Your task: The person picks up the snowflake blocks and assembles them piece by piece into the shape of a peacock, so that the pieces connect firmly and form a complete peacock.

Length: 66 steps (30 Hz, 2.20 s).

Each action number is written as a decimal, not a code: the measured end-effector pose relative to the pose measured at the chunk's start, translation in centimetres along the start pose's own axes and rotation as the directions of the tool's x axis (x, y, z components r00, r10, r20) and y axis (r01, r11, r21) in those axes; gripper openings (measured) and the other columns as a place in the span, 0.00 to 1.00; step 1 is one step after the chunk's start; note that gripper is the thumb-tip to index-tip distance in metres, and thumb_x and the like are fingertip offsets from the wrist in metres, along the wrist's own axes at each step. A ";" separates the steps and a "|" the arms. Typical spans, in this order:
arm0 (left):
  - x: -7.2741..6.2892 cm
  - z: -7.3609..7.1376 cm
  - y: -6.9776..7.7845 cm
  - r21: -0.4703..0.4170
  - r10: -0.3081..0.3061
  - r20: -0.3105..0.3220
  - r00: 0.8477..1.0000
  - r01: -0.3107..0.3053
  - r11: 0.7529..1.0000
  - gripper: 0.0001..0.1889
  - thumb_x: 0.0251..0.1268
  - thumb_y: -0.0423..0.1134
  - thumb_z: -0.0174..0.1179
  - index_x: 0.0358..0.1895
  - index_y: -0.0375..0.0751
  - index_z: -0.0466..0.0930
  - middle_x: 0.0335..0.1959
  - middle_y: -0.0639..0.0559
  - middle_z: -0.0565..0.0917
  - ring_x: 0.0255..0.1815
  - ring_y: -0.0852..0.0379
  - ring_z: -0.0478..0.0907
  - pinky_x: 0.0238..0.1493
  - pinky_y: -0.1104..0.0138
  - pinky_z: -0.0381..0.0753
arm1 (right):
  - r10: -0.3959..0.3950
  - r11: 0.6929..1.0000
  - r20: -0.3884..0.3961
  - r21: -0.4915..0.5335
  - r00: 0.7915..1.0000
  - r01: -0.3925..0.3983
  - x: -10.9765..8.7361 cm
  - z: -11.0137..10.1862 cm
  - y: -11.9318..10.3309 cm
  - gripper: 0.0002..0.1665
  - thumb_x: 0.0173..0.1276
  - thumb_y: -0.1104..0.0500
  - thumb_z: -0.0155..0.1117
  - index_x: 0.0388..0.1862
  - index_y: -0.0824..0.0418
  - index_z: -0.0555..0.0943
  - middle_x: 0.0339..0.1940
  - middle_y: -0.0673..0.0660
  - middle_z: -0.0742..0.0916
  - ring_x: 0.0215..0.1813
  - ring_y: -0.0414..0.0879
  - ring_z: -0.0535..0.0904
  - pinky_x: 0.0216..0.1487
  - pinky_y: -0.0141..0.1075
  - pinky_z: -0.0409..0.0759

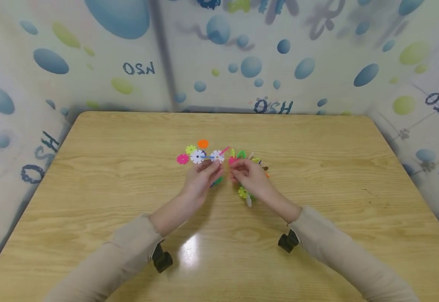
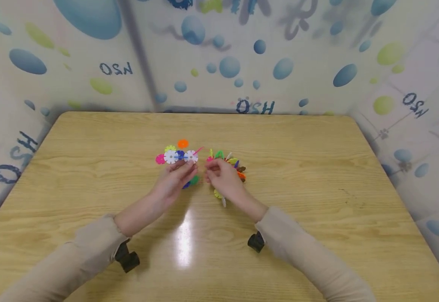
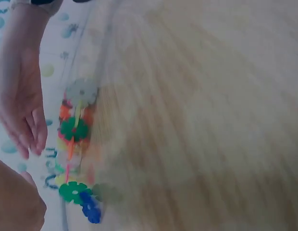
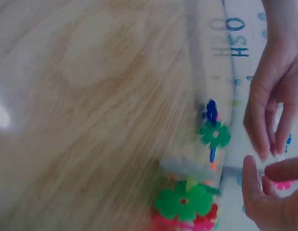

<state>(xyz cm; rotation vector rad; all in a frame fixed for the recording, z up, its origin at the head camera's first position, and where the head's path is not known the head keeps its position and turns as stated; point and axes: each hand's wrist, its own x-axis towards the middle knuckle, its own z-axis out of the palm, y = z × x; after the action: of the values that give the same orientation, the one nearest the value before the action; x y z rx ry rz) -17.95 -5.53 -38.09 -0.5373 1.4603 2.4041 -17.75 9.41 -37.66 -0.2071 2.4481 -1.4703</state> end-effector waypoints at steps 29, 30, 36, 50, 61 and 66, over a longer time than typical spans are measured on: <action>-1.8 -3.3 4.1 0.059 0.002 -0.017 1.000 -0.001 0.998 0.03 0.64 0.34 0.54 0.38 0.39 0.72 0.29 0.57 0.78 0.30 0.66 0.76 0.42 0.79 0.78 | -0.490 0.808 0.130 -0.304 0.862 0.505 1.7 1.4 -2.1 0.04 0.63 0.65 0.59 0.33 0.66 0.78 0.27 0.56 0.84 0.24 0.38 0.70 0.23 0.24 0.70; -1.8 -3.0 4.0 0.071 0.001 -0.005 1.000 0.000 0.998 0.03 0.65 0.34 0.53 0.38 0.39 0.72 0.29 0.58 0.78 0.31 0.67 0.76 0.42 0.79 0.78 | -0.531 0.799 0.062 -0.297 0.845 0.523 1.3 1.0 -2.1 0.04 0.62 0.65 0.59 0.33 0.66 0.77 0.26 0.57 0.84 0.22 0.38 0.69 0.21 0.24 0.68; -2.0 -0.7 3.1 0.067 0.015 0.055 0.998 -0.019 0.998 0.03 0.65 0.35 0.54 0.35 0.39 0.74 0.27 0.58 0.78 0.29 0.67 0.75 0.38 0.78 0.78 | -0.648 0.748 -0.146 -0.304 0.747 0.590 0.0 0.2 -1.5 0.04 0.62 0.66 0.60 0.34 0.67 0.76 0.26 0.57 0.83 0.23 0.39 0.69 0.20 0.26 0.68; -2.8 2.2 2.8 0.054 0.079 0.120 0.990 -0.086 0.995 0.12 0.59 0.28 0.56 0.20 0.46 0.78 0.17 0.59 0.80 0.18 0.66 0.69 0.24 0.78 0.68 | -0.826 0.563 -0.288 -0.418 0.484 0.713 -0.9 -0.1 -0.3 0.05 0.55 0.75 0.61 0.30 0.72 0.75 0.24 0.62 0.84 0.23 0.43 0.77 0.24 0.27 0.76; -3.2 3.3 4.1 0.032 0.040 0.180 0.983 -0.047 0.998 0.12 0.62 0.29 0.54 0.20 0.43 0.75 0.17 0.56 0.77 0.18 0.64 0.69 0.25 0.77 0.71 | -0.858 0.503 -0.337 -0.388 0.388 0.772 0.2 -0.7 -0.4 0.08 0.51 0.79 0.61 0.30 0.74 0.75 0.27 0.66 0.84 0.30 0.52 0.83 0.34 0.32 0.82; -3.4 3.4 4.6 0.087 0.090 0.196 0.976 -0.109 0.990 0.09 0.63 0.32 0.54 0.24 0.42 0.74 0.18 0.56 0.76 0.17 0.65 0.69 0.24 0.77 0.72 | -0.823 0.555 -0.358 -0.339 0.441 0.760 0.2 -1.0 -0.8 0.08 0.54 0.78 0.60 0.33 0.73 0.74 0.31 0.66 0.84 0.32 0.52 0.82 0.38 0.30 0.81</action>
<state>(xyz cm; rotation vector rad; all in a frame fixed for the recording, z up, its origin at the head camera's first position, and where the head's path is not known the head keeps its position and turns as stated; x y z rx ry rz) -17.37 -4.73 -31.48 -0.2077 1.5422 2.3677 -18.21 9.81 -36.56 -1.3786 3.0418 -1.8597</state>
